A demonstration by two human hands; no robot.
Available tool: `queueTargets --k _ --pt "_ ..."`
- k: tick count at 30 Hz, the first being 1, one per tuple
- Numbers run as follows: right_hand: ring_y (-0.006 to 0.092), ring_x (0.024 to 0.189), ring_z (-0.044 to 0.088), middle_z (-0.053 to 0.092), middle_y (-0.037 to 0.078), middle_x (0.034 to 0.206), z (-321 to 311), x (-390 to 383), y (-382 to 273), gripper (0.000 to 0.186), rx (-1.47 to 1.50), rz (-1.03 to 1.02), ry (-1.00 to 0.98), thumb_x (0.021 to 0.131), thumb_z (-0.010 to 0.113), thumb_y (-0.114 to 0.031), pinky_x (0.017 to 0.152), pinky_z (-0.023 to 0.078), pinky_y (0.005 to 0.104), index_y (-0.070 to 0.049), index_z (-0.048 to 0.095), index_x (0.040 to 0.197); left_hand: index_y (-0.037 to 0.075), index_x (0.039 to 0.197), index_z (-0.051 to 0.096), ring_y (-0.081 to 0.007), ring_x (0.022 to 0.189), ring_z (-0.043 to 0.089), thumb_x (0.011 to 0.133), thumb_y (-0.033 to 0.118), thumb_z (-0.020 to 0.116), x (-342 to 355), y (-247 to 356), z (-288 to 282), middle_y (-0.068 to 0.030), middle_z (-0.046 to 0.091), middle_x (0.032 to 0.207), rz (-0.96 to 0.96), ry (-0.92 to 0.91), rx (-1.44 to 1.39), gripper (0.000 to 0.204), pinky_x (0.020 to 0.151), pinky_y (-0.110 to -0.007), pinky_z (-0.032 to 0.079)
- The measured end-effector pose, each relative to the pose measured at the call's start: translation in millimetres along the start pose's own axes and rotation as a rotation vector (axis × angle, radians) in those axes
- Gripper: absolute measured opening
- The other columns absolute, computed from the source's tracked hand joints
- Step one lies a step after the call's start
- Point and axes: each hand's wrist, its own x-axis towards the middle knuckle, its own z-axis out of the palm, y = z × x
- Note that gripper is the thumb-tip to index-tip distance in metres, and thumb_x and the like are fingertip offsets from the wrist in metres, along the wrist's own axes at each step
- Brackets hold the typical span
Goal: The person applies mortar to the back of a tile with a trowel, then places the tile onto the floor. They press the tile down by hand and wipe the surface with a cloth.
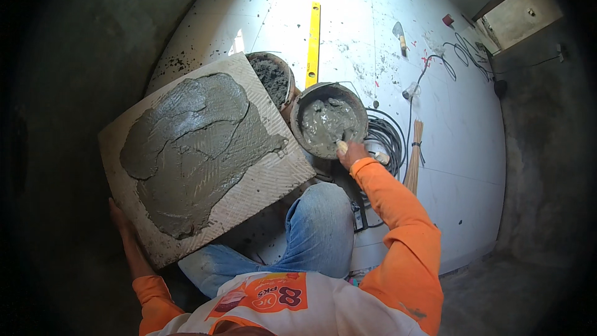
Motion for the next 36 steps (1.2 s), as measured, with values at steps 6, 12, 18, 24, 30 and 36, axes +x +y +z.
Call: queueTargets --k 6,12,18,24,30,36 --pt "0.0437 0.083 0.061 0.062 0.029 0.085 25.3 -16.2 -21.4 0.042 0.036 -0.031 0.050 0.079 0.059 -0.036 0.075 0.048 0.0463 0.004 0.063 0.090 -0.010 0.127 0.043 -0.0214 0.120 0.043 0.094 0.040 0.044 32.3 -29.9 -22.1 -0.0122 0.045 0.133 0.056 0.045 0.056 0.061 0.103 -0.031 0.028" --pt "0.0387 0.080 0.064 0.064 0.025 0.086 8.8 2.9 -5.0 0.042 -0.040 -0.169 -0.131 0.081 0.059 -0.037 0.070 0.051 0.0445 0.002 0.062 0.097 -0.010 0.127 0.044 -0.0217 0.121 0.043 0.094 0.042 0.043 15.4 -11.1 -21.1 -0.0134 0.046 0.132 -0.039 -0.036 0.032 0.061 0.103 -0.031 0.029" --pt "0.0157 0.045 0.052 0.055 0.006 0.064 -16.0 -11.6 1.9 0.037 0.812 0.376 -0.609 0.088 0.053 -0.044 0.039 0.044 0.0296 -0.009 0.053 0.102 -0.007 0.128 0.044 -0.0204 0.121 0.041 0.095 0.042 0.041 4.1 6.6 -13.3 -0.0119 0.045 0.132 0.022 0.050 0.070 0.060 0.103 -0.032 0.028" --pt "0.0145 0.046 0.052 0.054 0.005 0.062 -35.0 -35.7 -0.9 0.038 0.884 0.241 -0.468 0.088 0.054 -0.045 0.040 0.042 0.0274 -0.008 0.055 0.092 -0.010 0.127 0.044 -0.0220 0.118 0.045 0.094 0.047 0.039 -16.6 13.1 -28.5 -0.0155 0.048 0.129 0.025 0.064 0.085 0.066 0.101 -0.032 0.031" --pt "0.0118 0.041 0.046 0.050 0.003 0.057 -70.4 -116.7 -126.8 0.037 0.788 0.071 -0.300 0.087 0.057 -0.043 0.037 0.039 0.0263 -0.006 0.055 0.084 -0.007 0.129 0.043 -0.0241 0.119 0.045 0.093 0.051 0.035 31.9 -12.5 -108.9 -0.0162 0.047 0.131 -0.155 -0.098 -0.022 0.070 0.099 -0.034 0.034" --pt "0.0090 0.042 0.044 0.047 0.000 0.053 -44.3 -227.8 -296.5 0.034 0.573 -0.217 -0.390 0.090 0.055 -0.039 0.038 0.034 0.0246 -0.006 0.053 0.081 -0.005 0.134 0.037 -0.0249 0.121 0.043 0.087 0.061 0.039 40.4 -31.2 -181.6 -0.0178 0.043 0.134 -0.356 -0.257 -0.319 0.081 0.102 -0.035 0.032"
